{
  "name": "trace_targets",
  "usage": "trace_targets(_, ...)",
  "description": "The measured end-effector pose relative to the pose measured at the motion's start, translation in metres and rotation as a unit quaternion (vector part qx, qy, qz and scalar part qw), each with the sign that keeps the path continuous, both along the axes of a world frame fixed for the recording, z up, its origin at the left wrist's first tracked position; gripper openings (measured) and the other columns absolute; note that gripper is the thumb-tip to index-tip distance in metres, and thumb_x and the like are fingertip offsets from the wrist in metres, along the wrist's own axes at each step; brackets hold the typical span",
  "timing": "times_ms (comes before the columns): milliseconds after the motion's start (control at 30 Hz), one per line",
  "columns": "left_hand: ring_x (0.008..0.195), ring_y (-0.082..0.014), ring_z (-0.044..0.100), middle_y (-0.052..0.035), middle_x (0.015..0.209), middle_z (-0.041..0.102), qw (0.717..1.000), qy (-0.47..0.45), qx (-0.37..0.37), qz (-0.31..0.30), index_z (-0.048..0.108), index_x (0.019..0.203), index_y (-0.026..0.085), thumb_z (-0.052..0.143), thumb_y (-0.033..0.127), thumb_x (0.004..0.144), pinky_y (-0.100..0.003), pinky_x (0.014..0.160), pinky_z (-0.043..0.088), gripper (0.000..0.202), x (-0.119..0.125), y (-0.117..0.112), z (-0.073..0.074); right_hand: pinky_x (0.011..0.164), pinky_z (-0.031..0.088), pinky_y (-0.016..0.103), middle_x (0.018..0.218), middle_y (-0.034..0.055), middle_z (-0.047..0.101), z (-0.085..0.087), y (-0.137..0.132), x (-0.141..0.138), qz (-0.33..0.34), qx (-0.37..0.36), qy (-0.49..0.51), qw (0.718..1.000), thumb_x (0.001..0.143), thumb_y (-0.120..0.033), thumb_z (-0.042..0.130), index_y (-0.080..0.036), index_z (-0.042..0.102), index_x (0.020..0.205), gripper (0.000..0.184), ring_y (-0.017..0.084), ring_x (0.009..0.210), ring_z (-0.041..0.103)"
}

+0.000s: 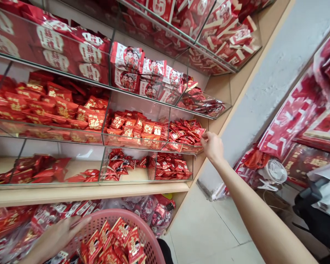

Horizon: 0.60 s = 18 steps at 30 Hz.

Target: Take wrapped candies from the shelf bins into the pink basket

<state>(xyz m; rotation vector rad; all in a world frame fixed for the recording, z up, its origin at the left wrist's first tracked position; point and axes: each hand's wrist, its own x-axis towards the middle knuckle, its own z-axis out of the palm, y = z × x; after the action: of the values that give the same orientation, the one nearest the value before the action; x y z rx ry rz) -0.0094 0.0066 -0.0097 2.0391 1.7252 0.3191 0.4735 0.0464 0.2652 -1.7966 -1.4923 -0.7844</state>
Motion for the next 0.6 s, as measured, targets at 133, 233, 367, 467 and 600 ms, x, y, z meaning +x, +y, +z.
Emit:
trace_targets(133, 0.085, -0.0270, 0.063, -0.0069, 0.081, 0.068, 1.000, 0.001, -0.003, -0.006, 0.069, 0.093, 0.027, 0.033, 0.057, 0.076, -0.034, 0.075, 0.047, 0.050, 0.001, 0.000, 0.003, 0.068, 0.040, 0.029, 0.082, 0.0075, 0.065, 0.003, 0.009, 0.004, -0.013, -0.018, -0.044, 0.999, 0.074, -0.025, 0.049, -0.017, 0.064, 0.085, 0.019, 0.020, 0.074, 0.057)
trace_targets(233, 0.086, -0.0276, 0.063, -0.0070, 0.080, 0.068, 1.000, -0.001, -0.002, -0.002, 0.069, 0.092, 0.027, 0.033, 0.059, 0.076, -0.034, 0.074, 0.047, 0.051, 0.002, -0.001, 0.005, 0.068, 0.041, 0.030, 0.085, 0.0089, 0.064, 0.005, 0.017, 0.002, -0.028, -0.036, -0.066, 0.997, 0.075, -0.028, 0.050, -0.017, 0.065, 0.089, 0.023, 0.021, 0.077, 0.057)
trace_targets(367, 0.089, -0.0274, 0.062, -0.0070, 0.081, 0.069, 1.000, -0.008, -0.007, -0.006, 0.068, 0.092, 0.026, 0.031, 0.060, 0.077, -0.033, 0.077, 0.046, 0.052, 0.002, -0.001, 0.005, 0.068, 0.040, 0.031, 0.086, 0.0106, 0.063, 0.008, 0.027, 0.000, -0.045, -0.049, -0.056, 0.996, 0.076, -0.027, 0.049, -0.016, 0.068, 0.087, 0.024, 0.022, 0.077, 0.057)
trace_targets(467, 0.089, -0.0274, 0.063, -0.0075, 0.082, 0.069, 1.000, -0.011, -0.024, -0.006, 0.067, 0.093, 0.024, 0.030, 0.061, 0.078, -0.034, 0.078, 0.045, 0.054, 0.001, 0.000, 0.003, 0.068, 0.041, 0.031, 0.085, 0.0111, 0.064, 0.010, 0.031, 0.002, -0.040, -0.028, -0.033, 0.998, 0.077, -0.024, 0.046, -0.016, 0.068, 0.085, 0.025, 0.022, 0.076, 0.058)
trace_targets(600, 0.094, -0.0287, 0.061, -0.0089, 0.088, 0.068, 0.999, -0.004, -0.039, -0.005, 0.064, 0.098, 0.022, 0.028, 0.061, 0.079, -0.036, 0.081, 0.043, 0.056, 0.000, 0.002, -0.001, 0.069, 0.042, 0.031, 0.082, 0.0110, 0.066, 0.017, 0.029, 0.004, -0.002, 0.035, 0.022, 0.999, 0.075, -0.024, 0.048, -0.015, 0.067, 0.082, 0.023, 0.021, 0.072, 0.059)
